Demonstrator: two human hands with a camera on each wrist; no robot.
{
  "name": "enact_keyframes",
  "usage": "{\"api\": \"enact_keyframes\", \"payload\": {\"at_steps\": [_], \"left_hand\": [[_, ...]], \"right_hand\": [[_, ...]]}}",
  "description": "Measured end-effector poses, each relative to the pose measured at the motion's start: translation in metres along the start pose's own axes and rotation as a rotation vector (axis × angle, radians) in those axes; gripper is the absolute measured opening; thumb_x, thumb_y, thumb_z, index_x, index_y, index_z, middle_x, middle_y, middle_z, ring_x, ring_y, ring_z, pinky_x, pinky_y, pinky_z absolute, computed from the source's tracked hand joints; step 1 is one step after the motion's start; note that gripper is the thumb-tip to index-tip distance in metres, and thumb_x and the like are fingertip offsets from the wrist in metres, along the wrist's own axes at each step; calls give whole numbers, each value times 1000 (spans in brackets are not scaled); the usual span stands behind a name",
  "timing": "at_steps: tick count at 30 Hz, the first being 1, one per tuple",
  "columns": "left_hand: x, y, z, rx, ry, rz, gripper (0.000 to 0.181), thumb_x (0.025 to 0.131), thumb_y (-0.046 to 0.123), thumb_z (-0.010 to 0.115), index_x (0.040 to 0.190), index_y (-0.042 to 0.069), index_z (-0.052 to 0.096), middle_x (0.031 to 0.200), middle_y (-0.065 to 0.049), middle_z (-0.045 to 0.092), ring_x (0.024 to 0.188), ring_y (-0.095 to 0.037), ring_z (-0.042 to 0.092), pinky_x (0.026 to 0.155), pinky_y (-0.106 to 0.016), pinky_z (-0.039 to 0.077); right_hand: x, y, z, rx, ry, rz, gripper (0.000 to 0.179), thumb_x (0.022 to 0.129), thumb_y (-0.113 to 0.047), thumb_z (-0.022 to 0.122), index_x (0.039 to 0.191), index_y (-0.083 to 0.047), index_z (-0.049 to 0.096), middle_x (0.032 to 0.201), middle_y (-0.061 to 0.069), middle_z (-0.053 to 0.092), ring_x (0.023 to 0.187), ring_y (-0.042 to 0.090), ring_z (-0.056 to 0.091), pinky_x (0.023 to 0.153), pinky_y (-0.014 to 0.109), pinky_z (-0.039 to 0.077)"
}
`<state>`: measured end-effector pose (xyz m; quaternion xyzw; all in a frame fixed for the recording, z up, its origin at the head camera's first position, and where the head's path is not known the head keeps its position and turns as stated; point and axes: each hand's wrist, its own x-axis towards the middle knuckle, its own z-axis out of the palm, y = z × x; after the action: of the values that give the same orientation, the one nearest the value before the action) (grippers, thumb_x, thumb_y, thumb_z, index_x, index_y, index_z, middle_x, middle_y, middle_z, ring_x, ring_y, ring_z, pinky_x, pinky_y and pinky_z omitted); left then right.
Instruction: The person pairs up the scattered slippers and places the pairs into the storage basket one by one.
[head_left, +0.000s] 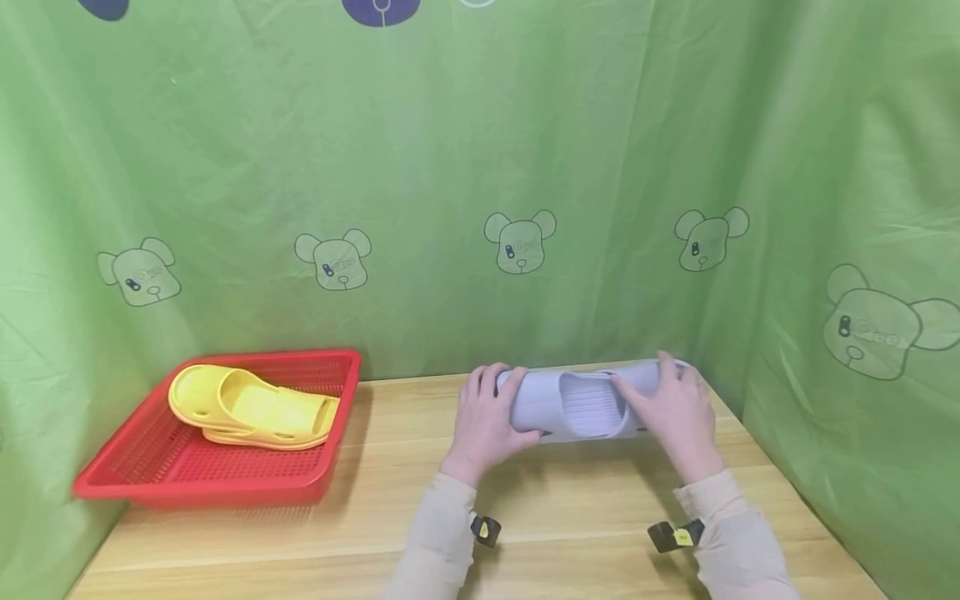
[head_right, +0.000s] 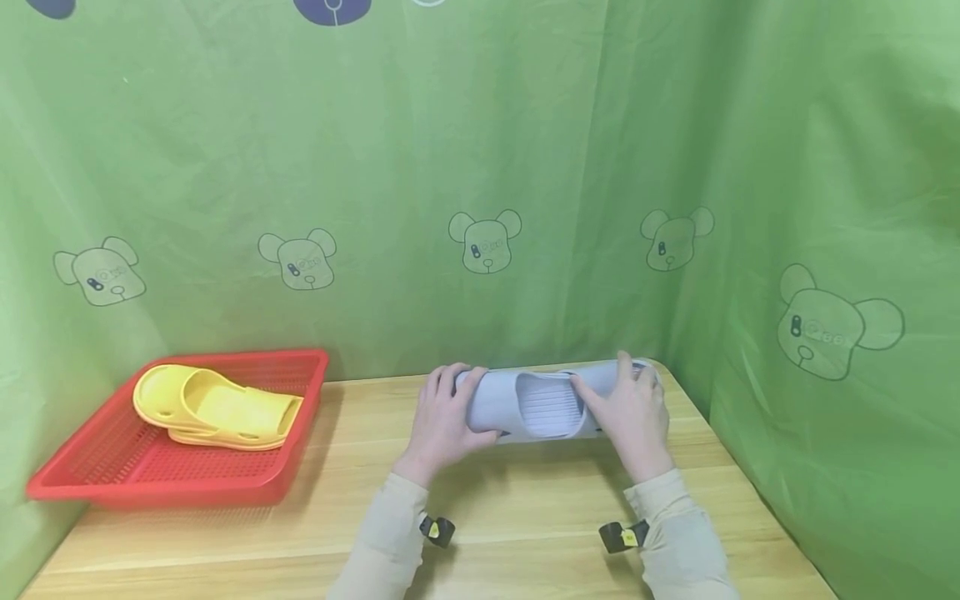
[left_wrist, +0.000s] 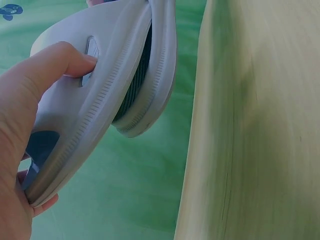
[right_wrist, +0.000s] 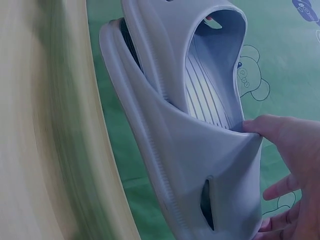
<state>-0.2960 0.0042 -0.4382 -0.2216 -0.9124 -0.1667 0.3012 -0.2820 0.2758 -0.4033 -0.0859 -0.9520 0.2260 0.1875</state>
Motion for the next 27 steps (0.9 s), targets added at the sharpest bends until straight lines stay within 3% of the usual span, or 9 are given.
{"api": "enact_keyframes", "payload": {"at_steps": [27], "left_hand": [[-1, 0, 4, -5, 49, 19, 90, 57, 60, 82, 134, 28, 49, 130, -4, 51, 119, -25, 45, 96, -44, 44]], "right_hand": [[-4, -8, 3, -28, 37, -43, 99, 83, -72, 54, 146, 3, 34, 132, 47, 39, 104, 65, 49, 76, 69, 48]]}}
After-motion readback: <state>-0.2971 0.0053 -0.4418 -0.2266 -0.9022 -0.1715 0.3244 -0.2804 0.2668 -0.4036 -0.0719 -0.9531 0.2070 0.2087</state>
